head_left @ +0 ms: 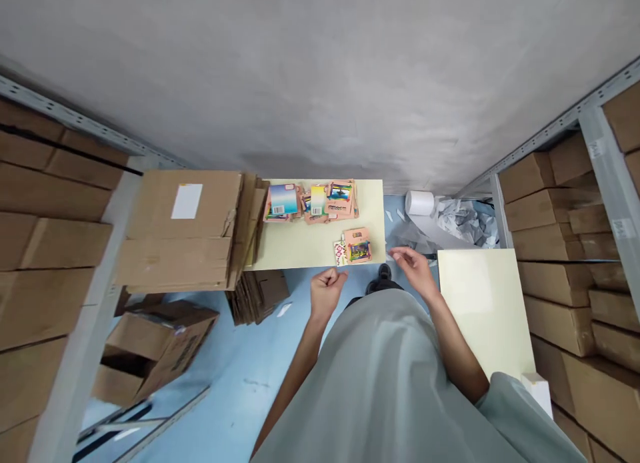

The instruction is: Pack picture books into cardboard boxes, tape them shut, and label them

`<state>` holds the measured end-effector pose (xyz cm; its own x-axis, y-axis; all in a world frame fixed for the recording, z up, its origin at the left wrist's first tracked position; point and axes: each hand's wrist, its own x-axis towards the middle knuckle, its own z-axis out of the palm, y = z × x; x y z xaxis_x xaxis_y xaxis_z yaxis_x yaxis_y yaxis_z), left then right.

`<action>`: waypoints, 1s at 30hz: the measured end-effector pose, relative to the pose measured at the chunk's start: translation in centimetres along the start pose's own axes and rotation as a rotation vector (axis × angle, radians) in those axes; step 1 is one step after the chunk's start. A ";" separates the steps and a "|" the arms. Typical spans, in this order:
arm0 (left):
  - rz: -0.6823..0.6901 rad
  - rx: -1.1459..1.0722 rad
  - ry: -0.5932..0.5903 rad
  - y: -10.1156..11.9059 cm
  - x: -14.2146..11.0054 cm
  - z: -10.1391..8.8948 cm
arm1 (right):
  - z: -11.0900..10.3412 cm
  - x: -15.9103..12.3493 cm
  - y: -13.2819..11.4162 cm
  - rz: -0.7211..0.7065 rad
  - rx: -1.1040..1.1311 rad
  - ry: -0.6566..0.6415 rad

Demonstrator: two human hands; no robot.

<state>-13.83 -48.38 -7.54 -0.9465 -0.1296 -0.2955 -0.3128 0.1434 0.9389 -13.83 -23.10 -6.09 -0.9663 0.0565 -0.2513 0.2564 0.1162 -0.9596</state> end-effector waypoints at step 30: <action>0.001 0.290 -0.090 -4.9 22.2 -8.5 | 13.6 17.4 5.4 0.257 -0.102 0.012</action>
<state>-32.62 -60.29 -17.19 -0.9460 -0.0435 -0.3212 -0.3091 0.4196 0.8535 -29.63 -35.00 -17.38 -0.8692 0.1082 -0.4825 0.4945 0.1960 -0.8468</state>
